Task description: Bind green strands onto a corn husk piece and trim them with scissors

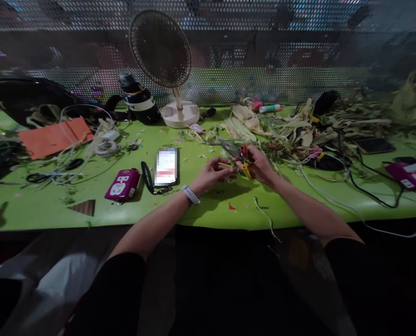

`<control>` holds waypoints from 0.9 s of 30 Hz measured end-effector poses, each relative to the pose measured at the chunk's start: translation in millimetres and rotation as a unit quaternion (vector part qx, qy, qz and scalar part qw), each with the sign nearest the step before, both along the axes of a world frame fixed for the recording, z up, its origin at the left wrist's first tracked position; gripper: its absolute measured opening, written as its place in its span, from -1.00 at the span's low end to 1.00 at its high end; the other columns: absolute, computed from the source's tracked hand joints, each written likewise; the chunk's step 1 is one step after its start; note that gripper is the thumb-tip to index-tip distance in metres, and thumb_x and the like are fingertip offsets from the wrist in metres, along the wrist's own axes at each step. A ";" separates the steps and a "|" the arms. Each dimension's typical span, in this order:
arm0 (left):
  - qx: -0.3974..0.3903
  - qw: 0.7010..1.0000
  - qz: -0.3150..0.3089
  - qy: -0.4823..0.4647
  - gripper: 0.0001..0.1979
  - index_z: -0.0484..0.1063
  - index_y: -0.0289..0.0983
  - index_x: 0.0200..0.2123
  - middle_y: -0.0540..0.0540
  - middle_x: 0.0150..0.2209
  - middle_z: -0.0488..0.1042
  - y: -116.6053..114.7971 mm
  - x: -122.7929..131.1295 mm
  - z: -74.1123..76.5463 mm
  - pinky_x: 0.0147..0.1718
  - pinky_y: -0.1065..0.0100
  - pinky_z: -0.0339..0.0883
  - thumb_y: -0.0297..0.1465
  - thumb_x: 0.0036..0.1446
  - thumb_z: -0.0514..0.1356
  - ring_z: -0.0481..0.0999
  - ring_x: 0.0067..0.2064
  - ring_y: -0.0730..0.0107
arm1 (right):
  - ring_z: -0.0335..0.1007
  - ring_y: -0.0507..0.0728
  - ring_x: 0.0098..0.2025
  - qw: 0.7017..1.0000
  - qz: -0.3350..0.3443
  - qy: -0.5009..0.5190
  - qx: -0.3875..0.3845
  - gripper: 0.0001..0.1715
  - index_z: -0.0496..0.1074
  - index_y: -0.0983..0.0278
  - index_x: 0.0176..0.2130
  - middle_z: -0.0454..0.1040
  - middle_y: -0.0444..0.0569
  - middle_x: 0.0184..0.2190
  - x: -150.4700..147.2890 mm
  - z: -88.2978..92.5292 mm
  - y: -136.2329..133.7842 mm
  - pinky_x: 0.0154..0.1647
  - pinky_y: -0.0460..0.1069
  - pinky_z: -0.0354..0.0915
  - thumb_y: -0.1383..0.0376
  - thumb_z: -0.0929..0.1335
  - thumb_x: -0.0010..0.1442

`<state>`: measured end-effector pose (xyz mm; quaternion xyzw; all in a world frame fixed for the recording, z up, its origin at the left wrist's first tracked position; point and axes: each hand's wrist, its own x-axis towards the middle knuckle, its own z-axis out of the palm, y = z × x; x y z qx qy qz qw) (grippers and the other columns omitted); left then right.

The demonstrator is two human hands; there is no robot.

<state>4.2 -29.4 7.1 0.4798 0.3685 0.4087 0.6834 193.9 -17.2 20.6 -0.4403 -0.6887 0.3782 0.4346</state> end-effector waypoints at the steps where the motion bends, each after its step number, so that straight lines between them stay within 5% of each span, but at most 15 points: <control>1: -0.016 1.000 -0.013 -0.011 -0.49 0.40 -0.26 -0.26 -0.06 -0.42 0.59 0.9 -1.3 1.0 -0.43 0.33 0.48 -0.09 -0.19 0.44 0.64 -0.35 0.25 | 0.44 0.20 -0.11 1.000 -0.006 0.017 -0.010 -0.54 0.29 0.21 -0.25 0.47 -0.06 -0.27 -0.4 0.4 0.2 -0.02 0.14 0.37 0.08 0.47 -0.08; 6: -0.074 0.995 -0.070 -0.008 -0.64 0.49 -0.23 -0.23 -0.11 -0.29 0.61 6.9 -7.6 1.4 -0.40 0.25 0.49 -0.20 -0.09 0.39 0.61 -0.36 0.27 | 0.45 0.21 -0.03 0.996 0.038 0.074 -0.017 -0.54 0.28 0.17 -0.30 0.48 -0.08 -0.30 -1.1 9.5 -5.4 0.08 0.18 0.35 0.03 0.49 -0.07; 10: 0.010 0.998 -0.059 0.019 -0.76 0.54 -0.27 -0.34 -0.06 -0.34 0.59 9.8 -6.7 -6.4 -0.33 0.36 0.42 -0.32 -0.13 0.40 0.52 -0.40 0.46 | 0.44 0.18 -0.01 0.994 0.062 0.084 -0.016 -0.55 0.31 0.16 -0.31 0.48 -0.08 -0.27 -2.9 8.2 -7.4 0.15 0.20 0.32 0.00 0.50 -0.07; 17: 0.046 0.993 -0.106 -0.020 -0.72 0.57 -0.28 -0.30 -0.09 -0.28 0.59 10.1 -3.6 -14.5 -0.21 0.37 0.37 -0.25 -0.06 0.42 0.54 -0.28 0.44 | 0.44 0.18 -0.01 0.990 0.090 0.101 -0.025 -0.59 0.33 0.17 -0.29 0.48 -0.07 -0.26 -5.6 5.7 -9.9 0.11 0.20 0.35 0.06 0.50 -0.03; 27: 0.053 0.996 0.022 -0.069 -0.62 0.55 -0.29 -0.27 -0.08 -0.25 0.62 25.6 -14.1 -12.4 -0.17 0.35 0.36 -0.19 -0.13 0.46 0.55 -0.27 0.44 | 0.49 0.14 -0.15 0.985 0.041 0.162 0.051 -0.62 0.37 0.16 -0.37 0.46 -0.16 -0.36 5.9 5.3 -3.3 0.03 0.13 0.37 0.05 0.52 -0.04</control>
